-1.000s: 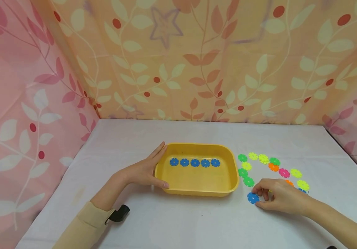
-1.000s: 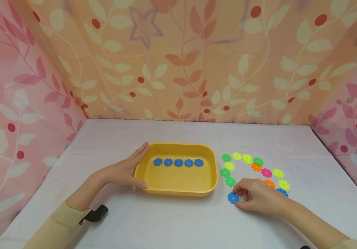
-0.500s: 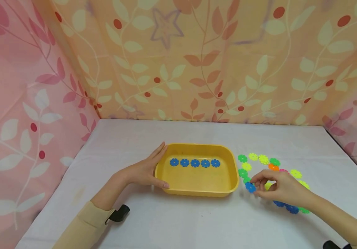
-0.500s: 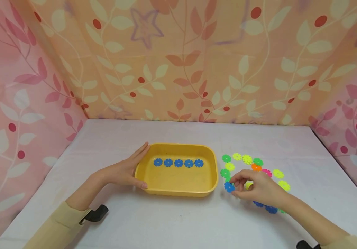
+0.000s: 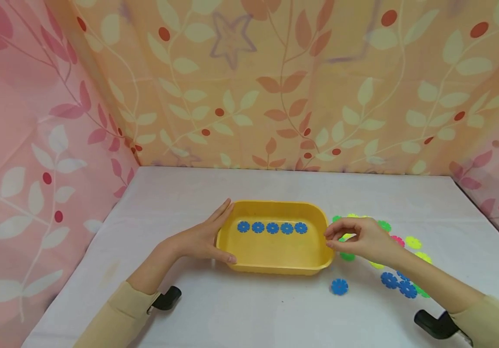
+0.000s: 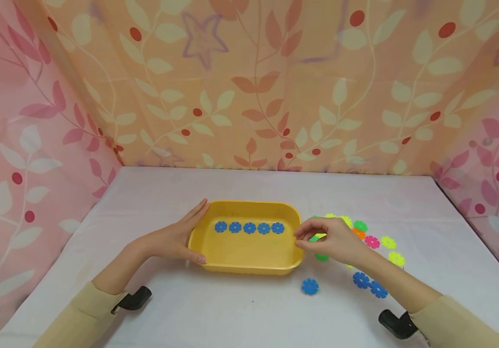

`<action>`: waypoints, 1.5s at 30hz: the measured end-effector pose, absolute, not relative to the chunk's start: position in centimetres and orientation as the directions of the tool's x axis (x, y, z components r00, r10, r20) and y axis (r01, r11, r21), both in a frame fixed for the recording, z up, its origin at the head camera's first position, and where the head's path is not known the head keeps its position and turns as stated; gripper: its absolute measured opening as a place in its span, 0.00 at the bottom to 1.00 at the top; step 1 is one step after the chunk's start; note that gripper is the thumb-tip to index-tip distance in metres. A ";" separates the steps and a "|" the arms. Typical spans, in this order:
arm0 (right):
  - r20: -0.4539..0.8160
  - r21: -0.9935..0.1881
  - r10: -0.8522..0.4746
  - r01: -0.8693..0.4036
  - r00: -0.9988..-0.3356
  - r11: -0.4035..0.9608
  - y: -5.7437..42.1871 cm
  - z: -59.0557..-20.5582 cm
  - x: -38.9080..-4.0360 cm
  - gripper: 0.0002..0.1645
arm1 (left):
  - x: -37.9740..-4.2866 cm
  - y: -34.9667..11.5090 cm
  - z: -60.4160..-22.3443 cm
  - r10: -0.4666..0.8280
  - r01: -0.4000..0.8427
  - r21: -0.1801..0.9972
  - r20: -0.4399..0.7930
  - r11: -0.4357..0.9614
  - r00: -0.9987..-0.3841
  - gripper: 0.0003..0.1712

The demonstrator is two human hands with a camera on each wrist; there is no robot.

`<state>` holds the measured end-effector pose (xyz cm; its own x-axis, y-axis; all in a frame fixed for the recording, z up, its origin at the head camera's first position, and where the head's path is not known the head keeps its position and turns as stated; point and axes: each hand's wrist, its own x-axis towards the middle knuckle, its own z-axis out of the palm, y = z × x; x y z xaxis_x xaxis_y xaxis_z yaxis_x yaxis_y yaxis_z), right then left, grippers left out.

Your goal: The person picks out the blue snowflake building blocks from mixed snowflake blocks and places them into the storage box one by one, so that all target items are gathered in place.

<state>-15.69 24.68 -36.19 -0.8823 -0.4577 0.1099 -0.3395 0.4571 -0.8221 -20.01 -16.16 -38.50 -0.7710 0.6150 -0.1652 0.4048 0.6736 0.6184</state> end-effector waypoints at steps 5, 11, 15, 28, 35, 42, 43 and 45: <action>0.123 -0.813 -0.470 -0.360 -0.874 0.457 24.4 -36.5 -15.8 0.13 | -20.1 -16.0 -38.4 0.630 0.426 0.619 -0.146 0.660 -0.762 0.78; 0.159 -0.800 -0.454 -0.384 -0.877 0.461 25.8 -36.7 -15.4 0.10 | -20.1 -15.9 -38.3 0.618 0.410 0.622 -0.154 0.667 -0.771 0.78; 0.132 -0.793 -0.475 -0.381 -0.870 0.476 27.1 -37.3 -14.7 0.11 | -20.1 -16.0 -38.2 0.618 0.411 0.621 -0.153 0.667 -0.771 0.78; 0.029 -0.713 -0.631 -0.458 -0.776 0.531 29.3 -41.2 -12.8 0.18 | -20.0 -16.1 -38.3 0.612 0.403 0.622 -0.159 0.671 -0.775 0.78; 0.066 -0.681 -0.657 -0.515 -0.751 0.520 28.8 -41.2 -12.6 0.19 | -20.0 -16.2 -38.5 0.611 0.403 0.622 -0.157 0.672 -0.776 0.78; 0.137 -0.638 -0.666 -0.579 -0.734 0.507 28.6 -41.5 -12.6 0.16 | -20.1 -16.2 -38.5 0.615 0.410 0.622 -0.150 0.667 -0.774 0.78; 0.146 -0.634 -0.672 -0.590 -0.726 0.500 28.6 -41.5 -12.6 0.15 | -20.1 -16.2 -38.5 0.616 0.410 0.623 -0.150 0.666 -0.773 0.78; 0.155 -0.629 -0.688 -0.608 -0.709 0.485 28.6 -41.5 -12.7 0.15 | -20.1 -16.2 -38.5 0.616 0.410 0.623 -0.149 0.666 -0.773 0.78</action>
